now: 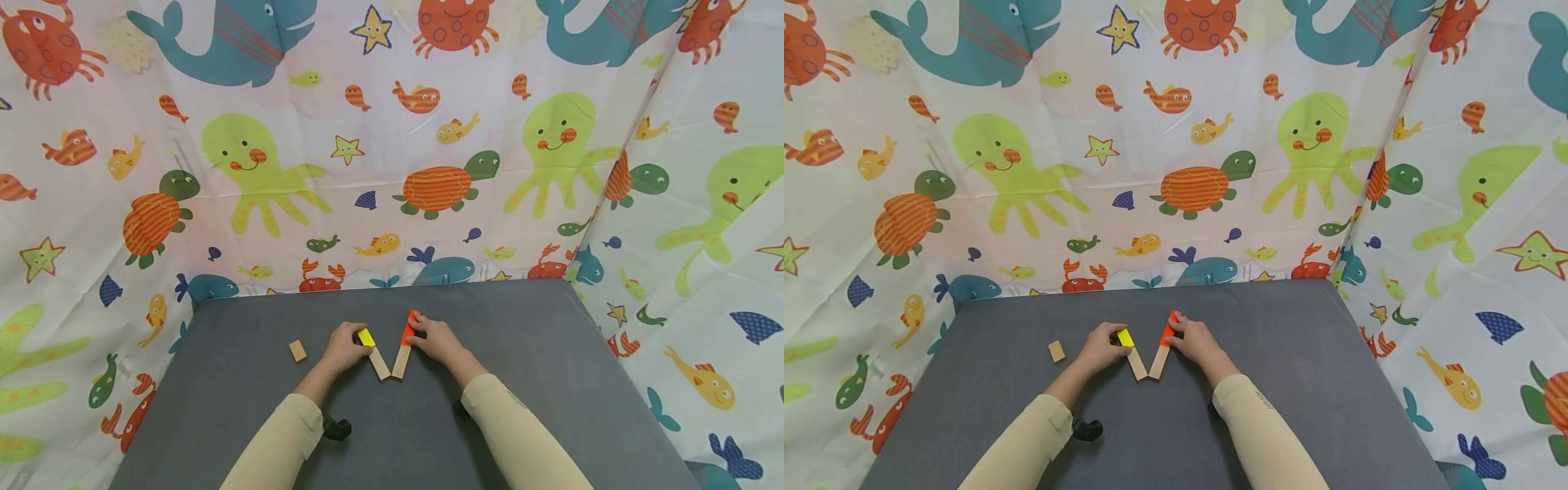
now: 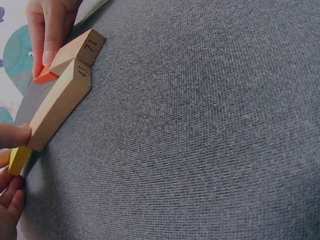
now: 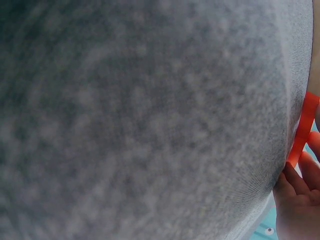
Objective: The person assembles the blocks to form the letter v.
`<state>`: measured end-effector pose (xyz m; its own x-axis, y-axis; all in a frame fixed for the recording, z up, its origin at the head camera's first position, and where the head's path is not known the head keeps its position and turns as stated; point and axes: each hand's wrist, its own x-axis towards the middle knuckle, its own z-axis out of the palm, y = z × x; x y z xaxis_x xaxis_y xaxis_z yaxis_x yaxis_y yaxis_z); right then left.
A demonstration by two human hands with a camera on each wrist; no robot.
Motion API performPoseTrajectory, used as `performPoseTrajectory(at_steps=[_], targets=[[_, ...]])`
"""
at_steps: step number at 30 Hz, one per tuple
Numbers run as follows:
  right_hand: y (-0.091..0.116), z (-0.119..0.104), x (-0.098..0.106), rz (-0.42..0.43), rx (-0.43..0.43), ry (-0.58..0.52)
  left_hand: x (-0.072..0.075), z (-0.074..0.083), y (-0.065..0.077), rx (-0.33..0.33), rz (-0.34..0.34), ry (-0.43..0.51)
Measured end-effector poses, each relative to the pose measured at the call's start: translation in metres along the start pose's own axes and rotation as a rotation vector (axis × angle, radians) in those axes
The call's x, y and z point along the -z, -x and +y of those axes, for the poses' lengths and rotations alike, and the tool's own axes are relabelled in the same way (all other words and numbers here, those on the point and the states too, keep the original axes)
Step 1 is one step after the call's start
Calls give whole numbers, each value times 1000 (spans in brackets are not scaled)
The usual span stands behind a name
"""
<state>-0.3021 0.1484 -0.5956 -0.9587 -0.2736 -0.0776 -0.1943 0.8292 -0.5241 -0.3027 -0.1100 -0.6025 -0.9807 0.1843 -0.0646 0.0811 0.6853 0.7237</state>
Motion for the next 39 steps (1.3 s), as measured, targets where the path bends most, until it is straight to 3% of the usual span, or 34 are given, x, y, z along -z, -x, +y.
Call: performPoseTrajectory(at_steps=[39], targets=[[2,-2,1,8,-7,7,2,-3,-1,-45,-4,-1]])
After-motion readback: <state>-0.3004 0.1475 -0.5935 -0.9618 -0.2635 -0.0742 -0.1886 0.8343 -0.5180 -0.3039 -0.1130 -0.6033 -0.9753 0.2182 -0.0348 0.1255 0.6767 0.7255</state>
